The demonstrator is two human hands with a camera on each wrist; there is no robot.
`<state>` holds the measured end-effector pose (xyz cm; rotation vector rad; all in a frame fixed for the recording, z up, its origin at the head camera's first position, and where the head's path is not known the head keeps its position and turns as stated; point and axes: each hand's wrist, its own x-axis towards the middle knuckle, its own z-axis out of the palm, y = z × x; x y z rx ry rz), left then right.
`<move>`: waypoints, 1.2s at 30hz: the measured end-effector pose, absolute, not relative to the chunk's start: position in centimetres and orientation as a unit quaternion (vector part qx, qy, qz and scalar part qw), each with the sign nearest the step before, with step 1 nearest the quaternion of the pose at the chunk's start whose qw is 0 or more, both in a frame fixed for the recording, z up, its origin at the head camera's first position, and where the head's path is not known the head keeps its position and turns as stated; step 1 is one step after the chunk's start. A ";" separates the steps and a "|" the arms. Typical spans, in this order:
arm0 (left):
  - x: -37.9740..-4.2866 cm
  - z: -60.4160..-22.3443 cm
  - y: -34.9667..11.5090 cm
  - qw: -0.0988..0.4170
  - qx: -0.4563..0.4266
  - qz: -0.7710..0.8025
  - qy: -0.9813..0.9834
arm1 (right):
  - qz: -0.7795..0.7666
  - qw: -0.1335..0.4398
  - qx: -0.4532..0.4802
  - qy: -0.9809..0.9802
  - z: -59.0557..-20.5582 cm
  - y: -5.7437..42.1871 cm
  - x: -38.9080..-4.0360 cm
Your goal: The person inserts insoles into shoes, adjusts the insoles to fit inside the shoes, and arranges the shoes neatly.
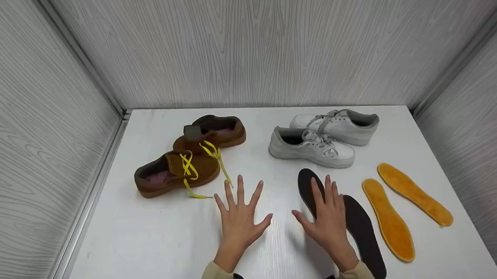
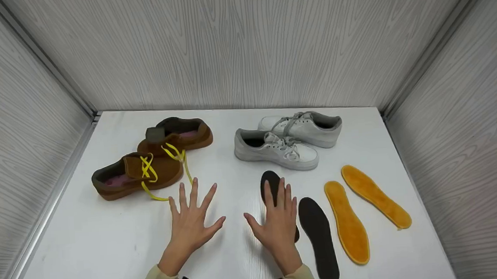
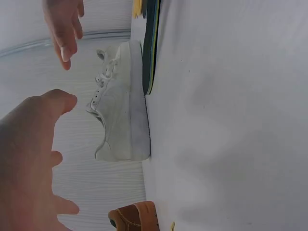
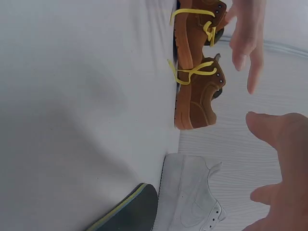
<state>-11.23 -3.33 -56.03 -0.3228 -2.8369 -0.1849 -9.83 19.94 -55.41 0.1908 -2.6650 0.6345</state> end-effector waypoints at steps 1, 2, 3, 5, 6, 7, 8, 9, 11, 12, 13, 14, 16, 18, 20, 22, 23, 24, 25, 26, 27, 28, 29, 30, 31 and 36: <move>-11.3 -56.0 -3.3 0.149 -0.113 -0.072 -0.980 | 0.233 0.208 0.071 -0.947 -55.3 20.0 -9.9; -11.3 -55.9 -3.2 0.158 -0.115 -0.082 -0.977 | 0.242 0.218 0.074 -0.943 -55.1 20.0 -10.0; -11.4 -55.9 -3.1 0.169 -0.116 -0.093 -0.974 | 0.250 0.228 0.075 -0.938 -55.0 20.1 -10.0; -11.5 -55.8 -3.0 0.192 -0.121 -0.117 -0.967 | 0.267 0.240 0.077 -0.930 -54.7 20.2 -10.1; -11.6 -55.8 -3.0 0.203 -0.123 -0.127 -0.963 | 0.275 0.246 0.077 -0.926 -54.6 20.3 -10.2; -11.6 -55.8 -3.0 0.213 -0.127 -0.136 -0.959 | 0.281 0.250 0.077 -0.923 -54.5 20.3 -10.2; -11.6 -55.8 -2.9 0.222 -0.130 -0.144 -0.956 | 0.286 0.255 0.078 -0.920 -54.5 20.4 -10.3; -11.7 -55.8 -2.9 0.229 -0.134 -0.150 -0.952 | 0.291 0.260 0.080 -0.917 -54.4 20.4 -10.3; -11.7 -55.7 -2.9 0.243 -0.140 -0.157 -0.947 | 0.300 0.267 0.085 -0.912 -54.4 20.4 -10.4; -11.7 -55.7 -2.9 0.249 -0.143 -0.159 -0.945 | 0.304 0.270 0.088 -0.909 -54.4 20.4 -10.5; -11.7 -55.7 -2.9 0.254 -0.145 -0.160 -0.943 | 0.309 0.271 0.091 -0.907 -54.4 20.4 -10.5; -11.7 -55.6 -2.9 0.257 -0.147 -0.160 -0.941 | 0.313 0.271 0.093 -0.905 -54.4 20.4 -10.6; -11.7 -55.6 -2.9 0.264 -0.150 -0.159 -0.939 | 0.325 0.266 0.092 -0.903 -54.4 20.4 -10.7; -11.6 -55.6 -2.8 0.266 -0.151 -0.157 -0.939 | 0.337 0.254 0.088 -0.902 -54.5 20.4 -10.7; -11.6 -55.7 -2.8 0.266 -0.153 -0.157 -0.939 | 0.349 0.238 0.078 -0.903 -54.5 20.5 -10.8; -11.6 -55.9 -2.7 0.267 -0.154 -0.160 -0.938 | 0.360 0.222 0.066 -0.904 -54.6 20.6 -10.9; -11.6 -56.1 -2.7 0.267 -0.154 -0.165 -0.937 | 0.363 0.213 0.059 -0.905 -54.6 20.7 -11.0; -11.7 -56.3 -2.6 0.268 -0.154 -0.172 -0.936 | 0.368 0.208 0.052 -0.905 -54.7 20.8 -11.0; -11.8 -56.6 -2.6 0.267 -0.153 -0.177 -0.935 | 0.379 0.206 0.047 -0.901 -54.8 20.9 -11.1; -11.9 -56.9 -2.5 0.263 -0.152 -0.185 -0.935 | 0.387 0.208 0.042 -0.897 -54.9 21.0 -11.3; -12.0 -57.2 -2.4 0.260 -0.152 -0.196 -0.933 | 0.396 0.213 0.038 -0.893 -55.0 21.1 -11.4; -12.2 -57.5 -2.4 0.256 -0.151 -0.208 -0.932 | 0.406 0.223 0.036 -0.885 -55.2 21.2 -11.6; -12.4 -57.9 -2.3 0.251 -0.150 -0.222 -0.930 | 0.417 0.235 0.035 -0.877 -55.3 21.3 -11.8; -12.6 -58.1 -2.2 0.245 -0.148 -0.238 -0.928 | 0.429 0.249 0.035 -0.868 -55.4 21.5 -12.0; -12.8 -58.3 -2.1 0.237 -0.146 -0.258 -0.925 | 0.440 0.262 0.034 -0.858 -55.5 21.5 -12.2; -13.7 -58.9 -1.5 0.188 -0.111 -0.398 -0.891 | 0.503 0.265 -0.010 -0.823 -55.7 21.9 -12.9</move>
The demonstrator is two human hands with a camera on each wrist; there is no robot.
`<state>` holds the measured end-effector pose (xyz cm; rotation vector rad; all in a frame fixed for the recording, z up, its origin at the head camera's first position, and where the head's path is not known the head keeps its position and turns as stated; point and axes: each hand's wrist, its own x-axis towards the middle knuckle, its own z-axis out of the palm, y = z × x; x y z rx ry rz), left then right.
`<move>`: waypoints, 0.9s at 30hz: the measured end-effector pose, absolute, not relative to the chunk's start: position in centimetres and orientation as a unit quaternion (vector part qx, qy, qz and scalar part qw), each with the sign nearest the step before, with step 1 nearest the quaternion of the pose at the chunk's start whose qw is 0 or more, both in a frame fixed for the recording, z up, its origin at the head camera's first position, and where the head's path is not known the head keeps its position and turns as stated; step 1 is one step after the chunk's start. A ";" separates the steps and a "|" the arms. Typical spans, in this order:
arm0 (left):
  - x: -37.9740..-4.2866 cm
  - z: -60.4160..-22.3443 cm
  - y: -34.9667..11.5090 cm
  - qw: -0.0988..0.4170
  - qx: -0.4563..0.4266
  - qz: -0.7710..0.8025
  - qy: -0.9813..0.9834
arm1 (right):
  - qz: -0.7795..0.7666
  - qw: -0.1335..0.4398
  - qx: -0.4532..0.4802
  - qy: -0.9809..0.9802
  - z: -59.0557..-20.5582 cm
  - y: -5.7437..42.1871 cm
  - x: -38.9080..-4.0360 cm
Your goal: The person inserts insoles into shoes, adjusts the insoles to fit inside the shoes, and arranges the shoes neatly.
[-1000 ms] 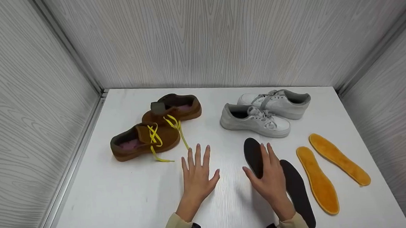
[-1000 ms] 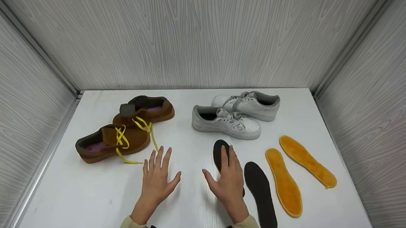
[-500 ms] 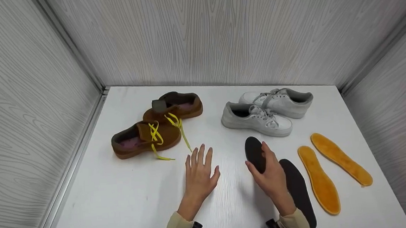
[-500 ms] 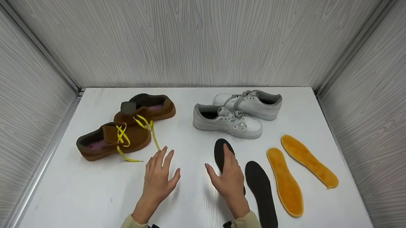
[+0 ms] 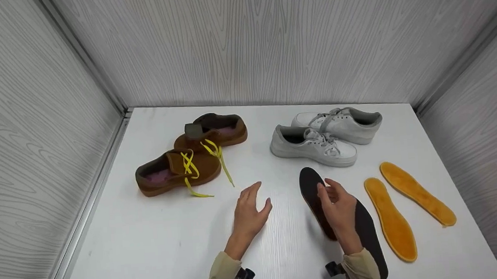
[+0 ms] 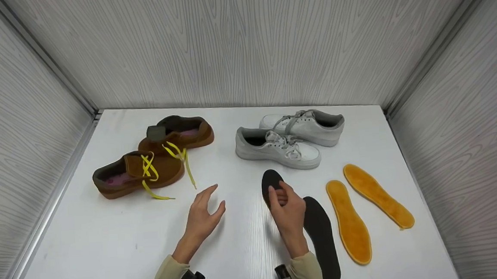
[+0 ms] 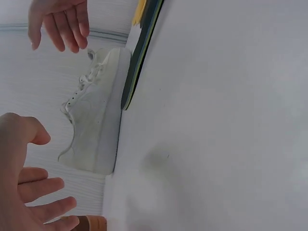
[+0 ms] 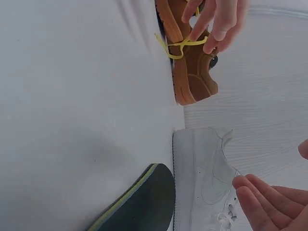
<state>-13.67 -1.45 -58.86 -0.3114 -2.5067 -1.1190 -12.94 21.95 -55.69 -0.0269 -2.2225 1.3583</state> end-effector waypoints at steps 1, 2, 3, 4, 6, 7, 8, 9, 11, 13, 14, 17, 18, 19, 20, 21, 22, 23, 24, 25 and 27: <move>-13.9 -58.9 -1.3 0.180 -0.103 -0.426 -0.881 | 0.522 0.254 -0.024 -0.814 -55.6 22.0 -13.1; -14.1 -58.8 -1.2 0.173 -0.096 -0.451 -0.870 | 0.543 0.241 -0.038 -0.804 -55.4 22.0 -13.2; -14.2 -58.8 -1.1 0.168 -0.091 -0.473 -0.860 | 0.564 0.227 -0.052 -0.792 -55.3 22.1 -13.3; -14.5 -58.7 -1.0 0.163 -0.087 -0.491 -0.851 | 0.585 0.214 -0.065 -0.779 -55.1 22.2 -13.4; -14.9 -58.6 -0.8 0.155 -0.084 -0.521 -0.835 | 0.619 0.194 -0.087 -0.756 -54.9 22.3 -13.8; -15.2 -58.5 -0.7 0.149 -0.084 -0.535 -0.827 | 0.631 0.186 -0.096 -0.747 -54.7 22.4 -13.9; -15.4 -58.4 -0.6 0.140 -0.080 -0.549 -0.820 | 0.642 0.180 -0.103 -0.738 -54.7 22.5 -14.1; -15.7 -58.3 -0.5 0.129 -0.076 -0.564 -0.812 | 0.653 0.173 -0.110 -0.729 -54.6 22.6 -14.3; -16.2 -58.2 -0.3 0.103 -0.057 -0.604 -0.788 | 0.671 0.158 -0.121 -0.714 -54.3 22.7 -14.6; -16.8 -58.0 0.0 0.087 -0.028 -0.649 -0.755 | 0.689 0.142 -0.129 -0.699 -54.1 22.8 -14.9; -17.0 -57.9 0.1 0.084 -0.012 -0.672 -0.736 | 0.697 0.136 -0.133 -0.692 -54.0 22.8 -15.0; -17.9 -57.6 0.6 0.094 0.031 -0.733 -0.673 | 0.721 0.119 -0.140 -0.669 -53.5 22.9 -15.3; -18.2 -57.5 0.8 0.101 0.046 -0.750 -0.652 | 0.728 0.115 -0.141 -0.660 -53.4 23.0 -15.4; -18.5 -57.3 1.0 0.109 0.059 -0.768 -0.628 | 0.736 0.111 -0.143 -0.652 -53.3 23.0 -15.5; -18.9 -57.2 1.2 0.115 0.073 -0.785 -0.604 | 0.743 0.108 -0.146 -0.645 -53.1 23.0 -15.6; -19.2 -57.0 1.4 0.123 0.086 -0.800 -0.581 | 0.748 0.103 -0.151 -0.638 -53.0 23.1 -15.8; -19.6 -56.9 1.6 0.130 0.099 -0.813 -0.558 | 0.754 0.097 -0.156 -0.630 -52.8 23.1 -15.9; -19.9 -56.8 1.8 0.137 0.113 -0.824 -0.538 | 0.760 0.092 -0.161 -0.622 -52.6 23.2 -16.1; -20.3 -56.6 1.9 0.143 0.127 -0.832 -0.520 | 0.766 0.087 -0.169 -0.615 -52.5 23.3 -16.3; -20.6 -56.4 2.1 0.145 0.142 -0.841 -0.501 | 0.770 0.081 -0.175 -0.609 -52.3 23.3 -16.5; -21.2 -56.0 2.4 0.139 0.180 -0.855 -0.465 | 0.778 0.069 -0.189 -0.595 -52.1 23.5 -16.9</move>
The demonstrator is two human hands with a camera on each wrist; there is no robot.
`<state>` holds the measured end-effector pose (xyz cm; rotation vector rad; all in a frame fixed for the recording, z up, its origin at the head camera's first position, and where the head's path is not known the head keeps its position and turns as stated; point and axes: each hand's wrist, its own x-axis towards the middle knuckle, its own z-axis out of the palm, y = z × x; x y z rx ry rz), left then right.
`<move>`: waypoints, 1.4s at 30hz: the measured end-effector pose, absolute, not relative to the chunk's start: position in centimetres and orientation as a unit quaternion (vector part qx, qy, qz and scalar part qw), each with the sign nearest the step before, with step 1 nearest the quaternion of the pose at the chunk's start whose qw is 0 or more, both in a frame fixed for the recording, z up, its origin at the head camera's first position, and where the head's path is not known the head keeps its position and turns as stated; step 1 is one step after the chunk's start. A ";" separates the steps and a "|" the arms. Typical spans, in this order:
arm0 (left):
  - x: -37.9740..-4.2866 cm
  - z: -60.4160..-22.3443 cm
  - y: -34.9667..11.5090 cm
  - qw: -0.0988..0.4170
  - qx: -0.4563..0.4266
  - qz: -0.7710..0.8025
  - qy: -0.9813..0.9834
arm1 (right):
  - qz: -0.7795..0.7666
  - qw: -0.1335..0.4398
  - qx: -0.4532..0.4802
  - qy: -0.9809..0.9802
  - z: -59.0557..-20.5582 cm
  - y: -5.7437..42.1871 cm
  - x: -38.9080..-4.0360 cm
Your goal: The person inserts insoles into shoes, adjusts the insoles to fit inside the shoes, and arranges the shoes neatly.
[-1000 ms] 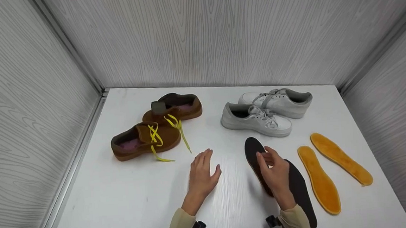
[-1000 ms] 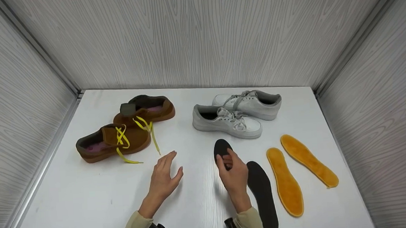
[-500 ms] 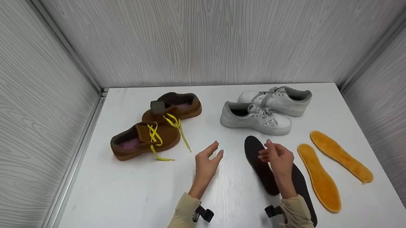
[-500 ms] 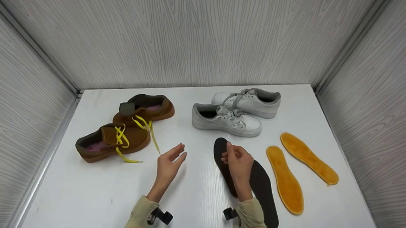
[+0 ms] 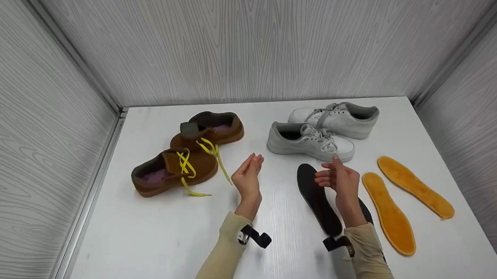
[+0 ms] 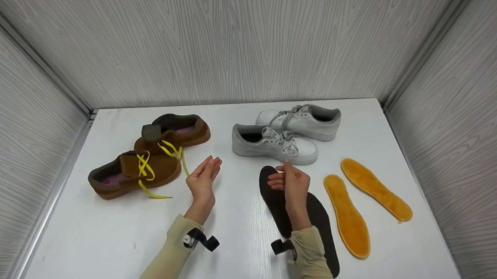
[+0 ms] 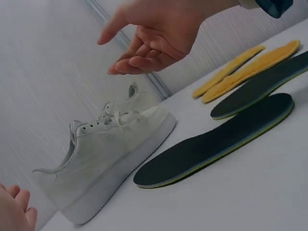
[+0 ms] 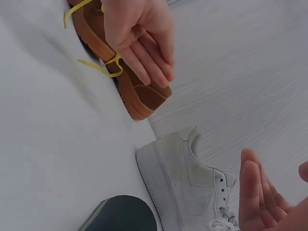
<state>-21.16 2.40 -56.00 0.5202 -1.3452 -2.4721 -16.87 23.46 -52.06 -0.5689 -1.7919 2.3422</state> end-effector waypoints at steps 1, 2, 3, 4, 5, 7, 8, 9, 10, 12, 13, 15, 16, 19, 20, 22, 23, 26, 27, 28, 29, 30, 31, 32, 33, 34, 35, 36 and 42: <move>-21.5 -55.8 2.5 0.136 0.197 -0.862 -0.447 | 0.783 0.065 -0.194 -0.588 -52.0 23.5 -17.1; -21.8 -55.5 2.6 0.132 0.213 -0.868 -0.428 | 0.787 0.062 -0.199 -0.581 -51.9 23.6 -17.3; -22.1 -55.2 2.8 0.129 0.228 -0.874 -0.409 | 0.791 0.059 -0.202 -0.574 -51.8 23.7 -17.5; -22.4 -54.9 2.9 0.127 0.240 -0.880 -0.391 | 0.796 0.057 -0.205 -0.566 -51.8 23.7 -17.7; -22.7 -54.7 3.0 0.126 0.249 -0.883 -0.377 | 0.801 0.056 -0.208 -0.558 -51.8 23.8 -17.9; -23.4 -54.3 3.2 0.131 0.251 -0.887 -0.364 | 0.811 0.053 -0.211 -0.543 -51.8 23.9 -18.3; -23.7 -54.1 3.4 0.132 0.251 -0.888 -0.362 | 0.816 0.052 -0.213 -0.535 -51.8 24.0 -18.5; -24.0 -54.0 3.5 0.134 0.250 -0.888 -0.361 | 0.820 0.050 -0.215 -0.528 -51.8 24.1 -18.7; -24.2 -53.8 3.7 0.136 0.250 -0.888 -0.362 | 0.823 0.049 -0.219 -0.523 -51.8 24.1 -18.9; -24.7 -53.6 4.0 0.142 0.250 -0.886 -0.365 | 0.825 0.044 -0.226 -0.516 -51.7 24.1 -19.3; -24.9 -53.5 4.2 0.146 0.249 -0.885 -0.365 | 0.826 0.042 -0.228 -0.514 -51.7 24.0 -19.4; -25.3 -53.2 4.6 0.158 0.248 -0.884 -0.363 | 0.825 0.038 -0.229 -0.514 -51.5 23.9 -19.7; -25.6 -53.1 4.8 0.163 0.248 -0.883 -0.363 | 0.825 0.037 -0.228 -0.515 -51.3 23.7 -19.9; -26.2 -52.8 5.4 0.175 0.246 -0.880 -0.367 | 0.822 0.032 -0.220 -0.524 -50.9 23.3 -20.1; -26.4 -52.7 5.5 0.179 0.245 -0.879 -0.369 | 0.821 0.031 -0.216 -0.528 -50.8 23.1 -20.2; -26.6 -52.6 5.9 0.183 0.244 -0.876 -0.373 | 0.816 0.030 -0.213 -0.537 -50.6 22.8 -20.4; -26.7 -52.6 6.0 0.185 0.244 -0.875 -0.374 | 0.812 0.029 -0.213 -0.542 -50.5 22.7 -20.4; -27.1 -52.6 6.5 0.188 0.245 -0.872 -0.379 | 0.804 0.024 -0.219 -0.553 -50.5 22.4 -20.8; -27.2 -52.7 6.6 0.188 0.246 -0.870 -0.384 | 0.801 0.021 -0.222 -0.555 -50.5 22.2 -21.0; -27.4 -52.8 6.6 0.189 0.248 -0.866 -0.392 | 0.799 0.018 -0.226 -0.557 -50.6 22.0 -21.3; -27.6 -52.9 6.7 0.188 0.251 -0.861 -0.401 | 0.797 0.015 -0.230 -0.559 -50.7 21.8 -21.5; -27.8 -53.1 6.7 0.188 0.254 -0.855 -0.412 | 0.795 0.012 -0.234 -0.560 -50.9 21.6 -21.8; -28.0 -53.2 6.7 0.188 0.257 -0.849 -0.421 | 0.793 0.010 -0.238 -0.561 -51.0 21.5 -22.0; -28.2 -53.4 6.6 0.188 0.260 -0.842 -0.432 | 0.791 0.009 -0.240 -0.563 -51.2 21.3 -22.2; -28.4 -53.6 6.5 0.190 0.264 -0.835 -0.443 | 0.789 0.006 -0.242 -0.564 -51.4 21.1 -22.4; -28.6 -53.7 6.4 0.191 0.270 -0.829 -0.451 | 0.788 0.005 -0.244 -0.565 -51.6 20.9 -22.5; -28.7 -53.9 6.3 0.195 0.275 -0.824 -0.455 | 0.786 0.003 -0.244 -0.567 -51.8 20.7 -22.6; -28.9 -54.0 6.1 0.200 0.281 -0.820 -0.457 | 0.786 0.001 -0.246 -0.567 -52.0 20.5 -22.7; -29.6 -54.5 5.4 0.223 0.308 -0.795 -0.473 | 0.790 -0.011 -0.247 -0.562 -52.7 19.1 -23.5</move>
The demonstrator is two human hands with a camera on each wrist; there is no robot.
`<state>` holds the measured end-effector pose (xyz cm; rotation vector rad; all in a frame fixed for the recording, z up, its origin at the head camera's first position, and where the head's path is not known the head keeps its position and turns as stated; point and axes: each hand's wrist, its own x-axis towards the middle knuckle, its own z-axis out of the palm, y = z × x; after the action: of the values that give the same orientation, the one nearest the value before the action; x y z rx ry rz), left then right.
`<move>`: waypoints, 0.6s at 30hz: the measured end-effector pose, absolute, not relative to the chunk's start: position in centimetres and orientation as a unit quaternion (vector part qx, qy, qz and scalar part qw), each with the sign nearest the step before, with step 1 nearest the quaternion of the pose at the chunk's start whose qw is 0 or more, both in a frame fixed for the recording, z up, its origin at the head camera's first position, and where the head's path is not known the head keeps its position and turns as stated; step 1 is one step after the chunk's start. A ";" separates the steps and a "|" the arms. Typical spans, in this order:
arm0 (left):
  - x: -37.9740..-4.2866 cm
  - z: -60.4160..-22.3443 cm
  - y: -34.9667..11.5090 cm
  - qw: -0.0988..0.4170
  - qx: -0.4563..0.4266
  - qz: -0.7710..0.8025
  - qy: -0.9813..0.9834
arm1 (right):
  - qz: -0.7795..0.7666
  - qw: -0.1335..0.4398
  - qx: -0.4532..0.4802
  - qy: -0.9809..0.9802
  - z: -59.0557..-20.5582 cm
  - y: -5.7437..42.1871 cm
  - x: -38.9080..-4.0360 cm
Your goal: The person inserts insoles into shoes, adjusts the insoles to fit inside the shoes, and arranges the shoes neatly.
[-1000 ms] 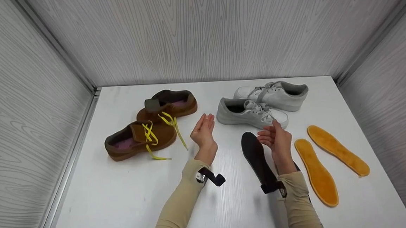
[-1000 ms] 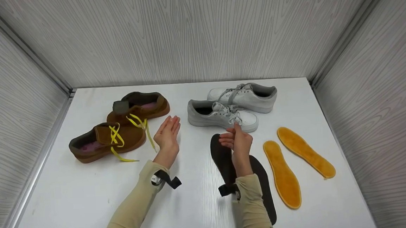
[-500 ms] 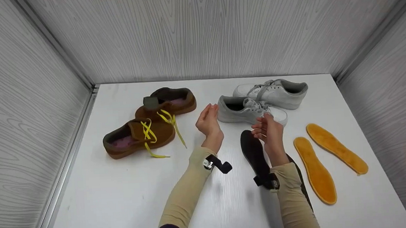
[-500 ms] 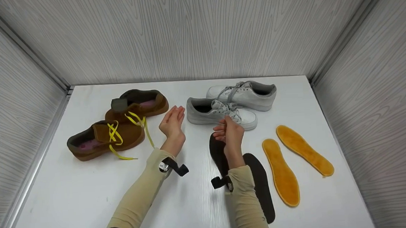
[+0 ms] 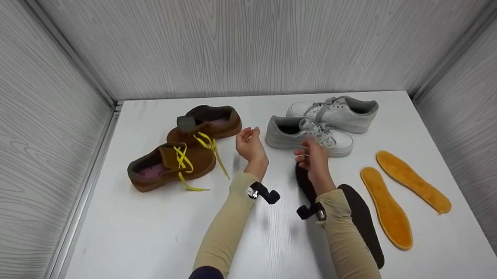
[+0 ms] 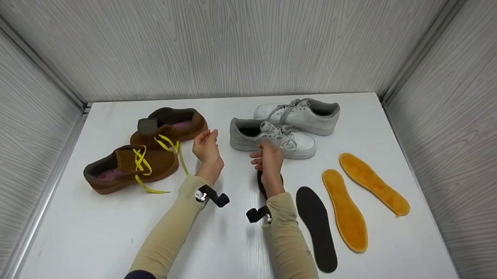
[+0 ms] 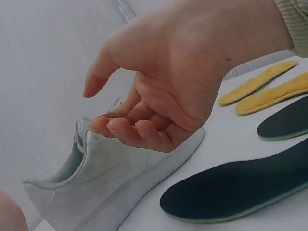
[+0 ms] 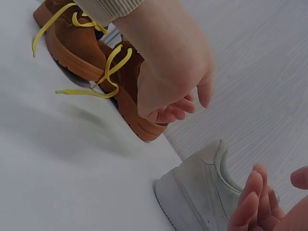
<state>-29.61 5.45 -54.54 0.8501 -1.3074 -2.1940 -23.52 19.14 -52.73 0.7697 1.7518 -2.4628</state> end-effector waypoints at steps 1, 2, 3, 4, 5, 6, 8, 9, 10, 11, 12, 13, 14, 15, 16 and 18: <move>-29.8 -54.6 5.4 0.223 0.308 -0.792 -0.478 | -0.790 0.011 0.246 0.561 -52.8 19.0 -23.7; -29.9 -54.6 5.4 0.222 0.307 -0.791 -0.481 | -0.789 0.011 0.246 0.562 -52.9 18.9 -23.9; -30.1 -54.6 5.5 0.220 0.304 -0.792 -0.481 | -0.789 0.011 0.246 0.563 -53.0 18.8 -24.1; -30.2 -54.6 5.5 0.216 0.301 -0.795 -0.480 | -0.787 0.012 0.247 0.565 -53.1 18.7 -24.2; -30.4 -54.6 5.5 0.210 0.295 -0.800 -0.478 | -0.785 0.012 0.248 0.567 -53.1 18.6 -24.4; -30.6 -54.5 5.6 0.202 0.290 -0.804 -0.478 | -0.784 0.013 0.250 0.569 -53.2 18.5 -24.6; -30.9 -54.5 5.7 0.182 0.276 -0.812 -0.480 | -0.779 0.014 0.255 0.573 -53.2 18.3 -24.9; -31.0 -54.4 5.8 0.170 0.268 -0.816 -0.483 | -0.776 0.015 0.257 0.575 -53.2 18.3 -25.1; -31.2 -54.4 5.9 0.158 0.260 -0.817 -0.491 | -0.774 0.015 0.260 0.577 -53.3 18.2 -25.2; -31.3 -54.4 6.0 0.146 0.250 -0.817 -0.498 | -0.773 0.015 0.263 0.577 -53.3 18.1 -25.4; -31.4 -54.4 6.0 0.135 0.239 -0.817 -0.507 | -0.772 0.016 0.264 0.578 -53.4 18.1 -25.5; -31.4 -54.4 6.1 0.124 0.228 -0.817 -0.515 | -0.771 0.016 0.263 0.580 -53.4 18.0 -25.7; -31.5 -54.4 6.1 0.112 0.216 -0.816 -0.524 | -0.770 0.017 0.263 0.581 -53.5 18.0 -25.8; -31.5 -54.5 6.1 0.102 0.205 -0.815 -0.532 | -0.769 0.017 0.261 0.583 -53.6 18.0 -25.9; -31.6 -54.5 6.2 0.091 0.192 -0.813 -0.541 | -0.769 0.017 0.259 0.584 -53.7 18.0 -26.0; -31.6 -54.6 6.2 0.069 0.168 -0.811 -0.556 | -0.770 0.018 0.256 0.585 -54.0 18.0 -26.1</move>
<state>-31.56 6.18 -54.63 0.5050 -1.6749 -2.4413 -26.14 17.96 -53.98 0.7941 1.8162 -2.3906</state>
